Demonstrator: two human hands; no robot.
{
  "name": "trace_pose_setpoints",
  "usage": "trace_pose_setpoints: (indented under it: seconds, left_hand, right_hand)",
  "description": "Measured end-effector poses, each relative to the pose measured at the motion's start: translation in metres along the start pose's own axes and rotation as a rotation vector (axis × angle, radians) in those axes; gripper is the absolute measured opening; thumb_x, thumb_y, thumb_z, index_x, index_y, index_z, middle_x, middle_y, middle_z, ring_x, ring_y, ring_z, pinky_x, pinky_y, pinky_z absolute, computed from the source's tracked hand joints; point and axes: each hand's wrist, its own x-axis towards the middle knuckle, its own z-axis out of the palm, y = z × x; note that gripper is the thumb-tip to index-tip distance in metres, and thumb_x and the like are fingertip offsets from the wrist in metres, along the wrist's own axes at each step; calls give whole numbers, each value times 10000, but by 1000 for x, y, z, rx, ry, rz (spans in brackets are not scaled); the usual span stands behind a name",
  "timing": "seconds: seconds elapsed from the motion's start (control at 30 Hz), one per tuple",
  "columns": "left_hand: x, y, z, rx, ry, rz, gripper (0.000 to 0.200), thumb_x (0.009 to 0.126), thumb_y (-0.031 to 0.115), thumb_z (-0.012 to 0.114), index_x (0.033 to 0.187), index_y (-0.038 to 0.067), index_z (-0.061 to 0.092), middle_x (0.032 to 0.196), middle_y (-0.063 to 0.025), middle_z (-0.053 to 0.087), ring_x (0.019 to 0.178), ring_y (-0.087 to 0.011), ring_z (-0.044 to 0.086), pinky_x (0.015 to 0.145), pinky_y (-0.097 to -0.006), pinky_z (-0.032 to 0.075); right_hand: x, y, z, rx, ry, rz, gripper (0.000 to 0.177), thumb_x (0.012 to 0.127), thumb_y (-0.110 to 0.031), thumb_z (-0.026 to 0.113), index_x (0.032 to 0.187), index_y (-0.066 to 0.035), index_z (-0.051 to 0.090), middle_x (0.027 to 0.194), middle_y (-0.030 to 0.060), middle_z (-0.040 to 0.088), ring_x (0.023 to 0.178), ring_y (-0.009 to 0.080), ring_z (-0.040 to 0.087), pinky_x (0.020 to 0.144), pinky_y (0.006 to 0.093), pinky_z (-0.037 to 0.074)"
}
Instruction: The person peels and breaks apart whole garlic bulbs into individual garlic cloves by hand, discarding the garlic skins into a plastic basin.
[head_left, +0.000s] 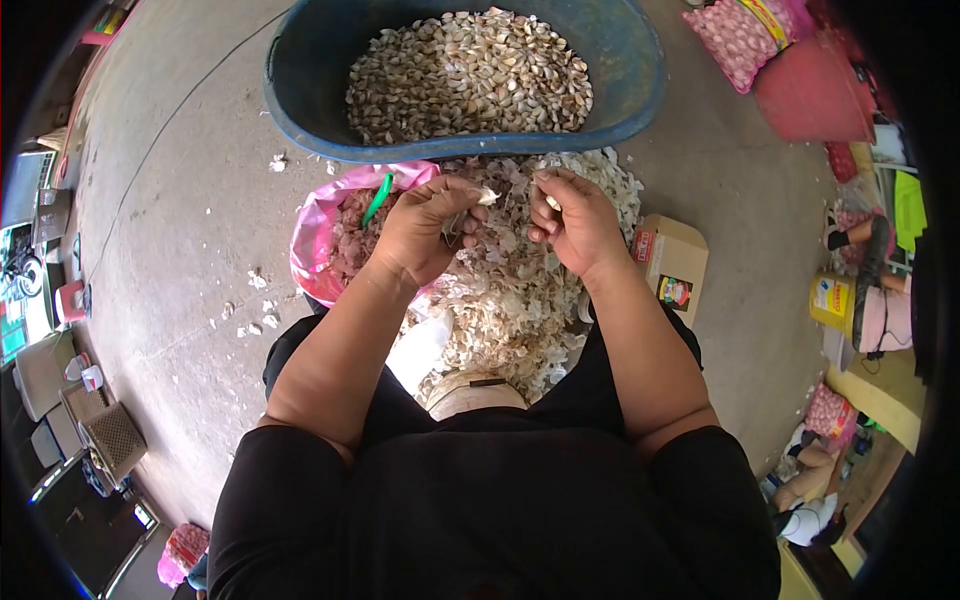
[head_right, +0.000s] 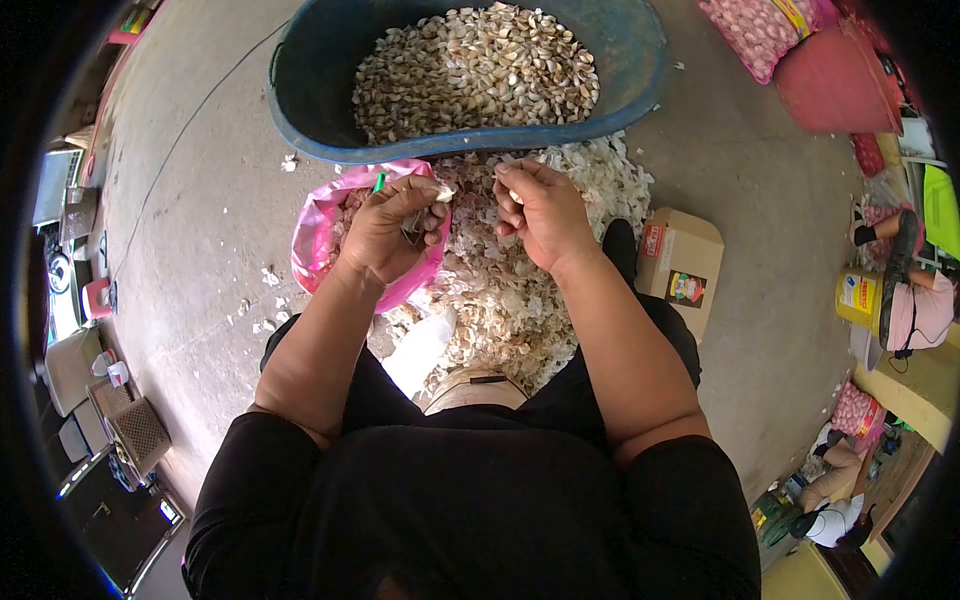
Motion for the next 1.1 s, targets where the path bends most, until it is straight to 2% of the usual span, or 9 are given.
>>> trace_pose_setpoints:
  seconds: [0.13, 0.37, 0.4, 0.5, 0.6, 0.7, 0.73, 0.83, 1.1]
  left_hand:
    - [2, -5, -5, 274, -20, 55, 112, 801, 124, 559, 849, 23, 560, 726, -47, 563, 621, -113, 519, 526, -240, 411]
    - [-6, -4, 1, 456, 145, 13, 250, 859, 229, 471, 874, -7, 551, 850, -78, 571, 681, -107, 527, 594, -233, 424]
    - [-7, 0, -2, 462, 109, -25, 257, 865, 233, 455, 881, -6, 546, 857, -87, 569, 697, -121, 531, 607, -244, 428]
    - [-2, 2, -17, 347, 28, -112, 272, 878, 243, 411, 904, -2, 527, 867, -109, 564, 731, -166, 544, 640, -277, 436]
    - [5, 1, -18, 20, 13, -103, 221, 885, 171, 356, 973, 12, 482, 891, -117, 555, 769, -234, 556, 681, -332, 448]
    - [4, 2, -16, -2, -70, -19, 286, 842, 71, 381, 1108, -28, 417, 962, -123, 509, 798, -219, 549, 656, -364, 485]
    - [4, 2, -18, 16, -79, -14, 283, 855, 72, 362, 1118, -16, 414, 959, -117, 518, 809, -217, 550, 684, -355, 477]
    - [6, -1, -19, 82, -84, -21, 285, 882, 82, 330, 1147, 4, 402, 955, -105, 537, 831, -205, 554, 739, -337, 460]
    - [0, -1, 2, 379, 17, -75, 283, 888, 144, 408, 1117, -23, 408, 885, -66, 532, 777, -138, 531, 679, -279, 450]
  right_hand:
    - [1, 13, 7, -837, -50, -187, 378, 798, -320, 586, 612, 4, 531, 487, 35, 463, 445, 128, 434, 450, 295, 361]
    - [6, 6, 6, -1195, -277, -113, 329, 795, -261, 557, 658, 38, 559, 506, 114, 501, 465, 164, 450, 477, 314, 372]
    - [7, 0, 6, -1258, -291, -6, 264, 829, -272, 531, 841, -19, 604, 589, 40, 541, 542, 93, 468, 522, 272, 376]
    - [30, -13, -10, -189, -284, 20, 369, 808, -291, 540, 1058, -20, 538, 726, 91, 614, 601, 188, 558, 590, 326, 447]
    - [44, -1, 6, -112, 186, -491, 381, 823, -298, 538, 1083, -25, 483, 807, 101, 602, 696, 194, 575, 635, 333, 460]
    - [26, 6, 16, -979, 26, -660, 343, 813, -309, 562, 974, -10, 512, 879, 113, 578, 797, 192, 574, 676, 331, 457]
    - [13, 1, 27, -1062, -113, -491, 307, 795, -279, 584, 930, -12, 517, 919, 140, 558, 828, 237, 569, 678, 348, 453]
    - [7, 19, 27, -1359, -128, -615, 294, 773, -248, 601, 937, -16, 524, 852, 145, 565, 766, 301, 565, 645, 368, 450]
    - [6, 22, 25, -1209, -35, -730, 175, 771, -159, 549, 819, -17, 458, 736, 180, 555, 697, 363, 542, 594, 425, 425]
